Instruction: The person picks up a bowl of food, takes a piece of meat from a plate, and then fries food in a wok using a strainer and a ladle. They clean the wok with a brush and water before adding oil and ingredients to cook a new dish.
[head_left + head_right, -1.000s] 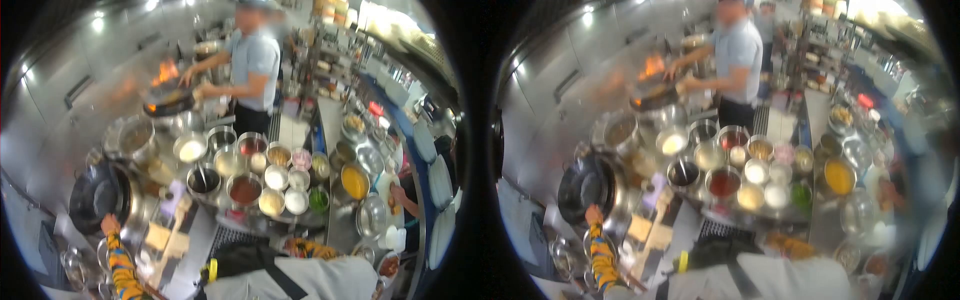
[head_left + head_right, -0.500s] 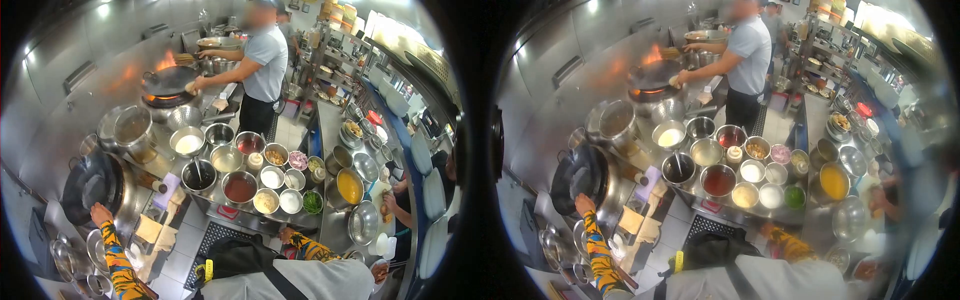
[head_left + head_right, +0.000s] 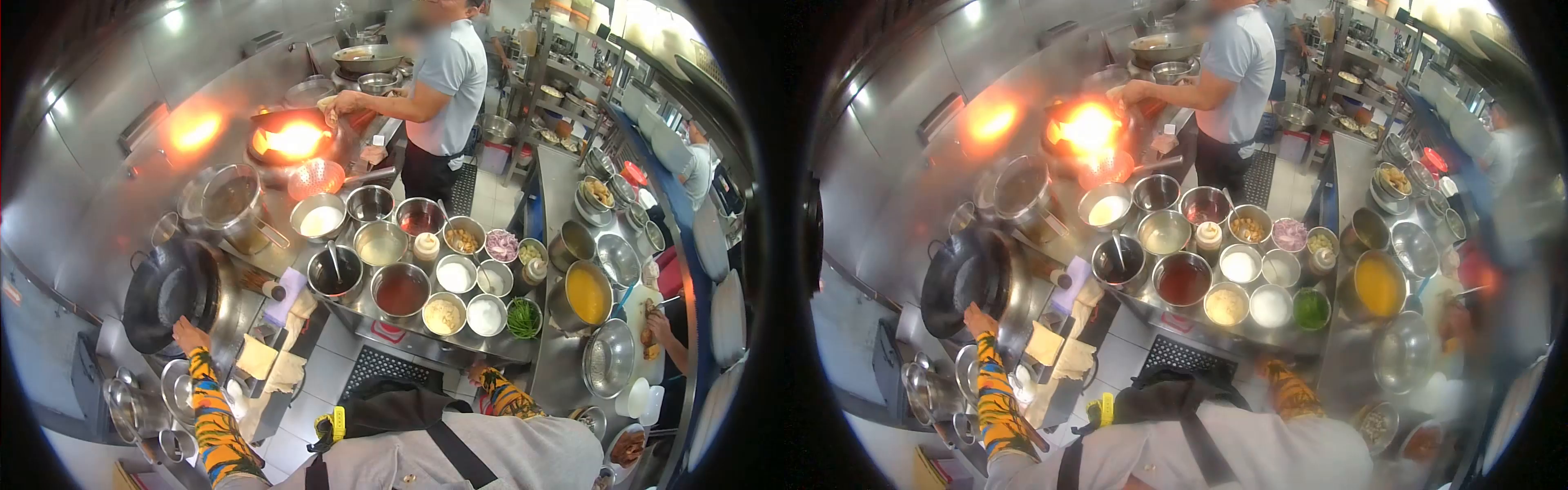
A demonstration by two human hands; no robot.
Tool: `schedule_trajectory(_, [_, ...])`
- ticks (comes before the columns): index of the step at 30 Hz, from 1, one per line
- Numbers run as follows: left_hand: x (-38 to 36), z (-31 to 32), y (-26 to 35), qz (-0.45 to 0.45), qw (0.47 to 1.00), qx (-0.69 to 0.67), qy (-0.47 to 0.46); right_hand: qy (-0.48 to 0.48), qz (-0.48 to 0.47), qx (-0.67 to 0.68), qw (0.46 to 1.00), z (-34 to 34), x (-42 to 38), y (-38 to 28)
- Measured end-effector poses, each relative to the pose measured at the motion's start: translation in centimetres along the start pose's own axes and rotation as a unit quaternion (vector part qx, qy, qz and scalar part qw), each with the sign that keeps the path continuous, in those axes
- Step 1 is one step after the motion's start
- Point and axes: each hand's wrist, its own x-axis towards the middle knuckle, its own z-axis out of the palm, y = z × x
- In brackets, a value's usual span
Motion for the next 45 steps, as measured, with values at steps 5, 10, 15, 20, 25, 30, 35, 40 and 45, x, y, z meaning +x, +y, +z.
schedule_trajectory(5, [-9.9,-0.9,10.2,0.038,0.985,-0.17,-0.015,0.038,0.006,0.027,0.999,3.9,4.2,0.3])
schedule_trajectory(10, [-25.0,11.1,12.5,0.04,0.882,-0.212,-0.418,0.124,-0.06,-0.343,0.929,11.4,-2.3,-2.7])
schedule_trajectory(15, [-27.7,18.1,5.4,-0.62,0.515,-0.582,-0.106,0.133,-0.138,-0.658,0.728,25.9,-8.5,-9.4])
schedule_trajectory(20, [-26.7,21.0,7.2,-0.477,0.56,-0.661,-0.143,0.068,-0.199,-0.8,0.562,41.6,-9.9,-12.5])
schedule_trajectory(25, [-26.6,12.8,9.7,-0.554,0.46,-0.628,-0.296,-0.155,-0.108,-0.67,0.718,58.5,-5.7,-11.7])
schedule_trajectory(30, [-27.6,11.6,8.1,-0.384,0.245,-0.834,-0.311,-0.358,0.113,-0.268,0.887,68.1,3.3,-5.9])
schedule_trajectory(35, [-28.4,10.9,6.0,-0.448,0.39,-0.758,-0.27,-0.186,0.152,-0.451,0.86,71.0,8.7,-6.2])
schedule_trajectory(40, [-26.0,1.2,2.8,-0.294,0.828,-0.327,-0.347,-0.057,0.015,-0.597,0.8,64.5,14.6,-9.7])
schedule_trajectory(45, [-19.1,-6.7,-1.7,-0.191,0.959,-0.178,-0.106,-0.045,0.104,-0.446,0.888,54.5,20.3,-14.7])
